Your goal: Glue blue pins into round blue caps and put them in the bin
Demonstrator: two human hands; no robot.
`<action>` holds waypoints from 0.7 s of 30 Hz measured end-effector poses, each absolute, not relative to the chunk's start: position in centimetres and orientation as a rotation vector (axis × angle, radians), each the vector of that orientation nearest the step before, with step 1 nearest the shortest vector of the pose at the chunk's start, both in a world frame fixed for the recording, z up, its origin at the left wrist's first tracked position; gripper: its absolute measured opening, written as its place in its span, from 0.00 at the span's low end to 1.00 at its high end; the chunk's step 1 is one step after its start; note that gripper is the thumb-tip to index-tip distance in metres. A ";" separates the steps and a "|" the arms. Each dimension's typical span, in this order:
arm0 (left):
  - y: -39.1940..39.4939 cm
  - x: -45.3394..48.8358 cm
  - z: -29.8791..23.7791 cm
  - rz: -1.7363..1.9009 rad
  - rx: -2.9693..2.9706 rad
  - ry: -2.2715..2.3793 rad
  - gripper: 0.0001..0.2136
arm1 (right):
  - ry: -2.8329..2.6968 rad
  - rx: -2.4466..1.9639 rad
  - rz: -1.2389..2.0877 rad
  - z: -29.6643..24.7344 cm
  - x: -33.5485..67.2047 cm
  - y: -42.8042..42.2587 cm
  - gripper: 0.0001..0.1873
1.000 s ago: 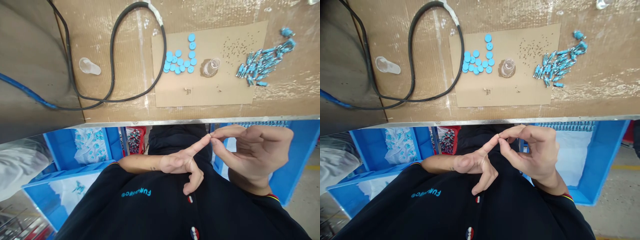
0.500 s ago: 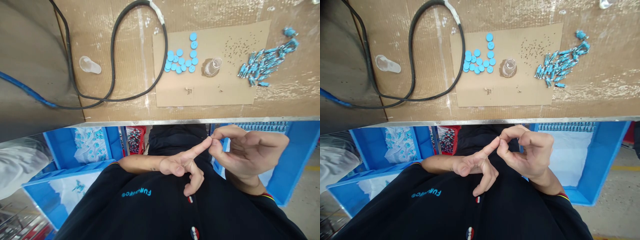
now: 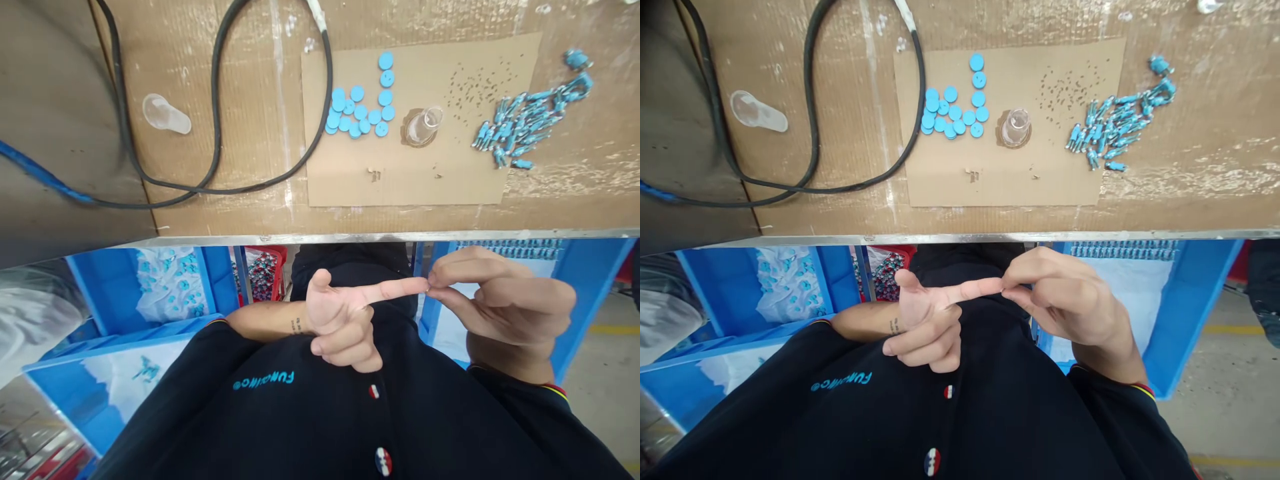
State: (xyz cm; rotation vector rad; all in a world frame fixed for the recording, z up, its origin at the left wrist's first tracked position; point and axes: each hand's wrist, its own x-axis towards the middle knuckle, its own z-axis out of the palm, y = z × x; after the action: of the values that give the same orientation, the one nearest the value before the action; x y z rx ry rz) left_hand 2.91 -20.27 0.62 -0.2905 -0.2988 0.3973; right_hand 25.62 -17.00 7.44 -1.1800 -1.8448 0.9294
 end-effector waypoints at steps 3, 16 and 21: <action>-20.5 2.7 0.6 0.408 -0.279 -0.279 0.59 | -1.898 -1.086 0.853 8.2 25.6 -16.9 0.28; -19.1 2.9 1.4 0.326 -0.372 -0.417 0.47 | -2.381 -0.747 1.025 9.5 27.2 -13.7 0.15; -19.1 2.8 1.4 0.319 -0.385 -0.382 0.49 | -2.172 -0.829 1.028 8.7 27.2 -15.4 0.18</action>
State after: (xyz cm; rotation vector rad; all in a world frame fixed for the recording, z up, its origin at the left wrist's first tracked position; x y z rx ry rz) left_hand 2.78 -19.09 1.43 -0.3845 -0.3825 0.3187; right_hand 27.16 -15.39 8.66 -0.8289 -2.1722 1.0280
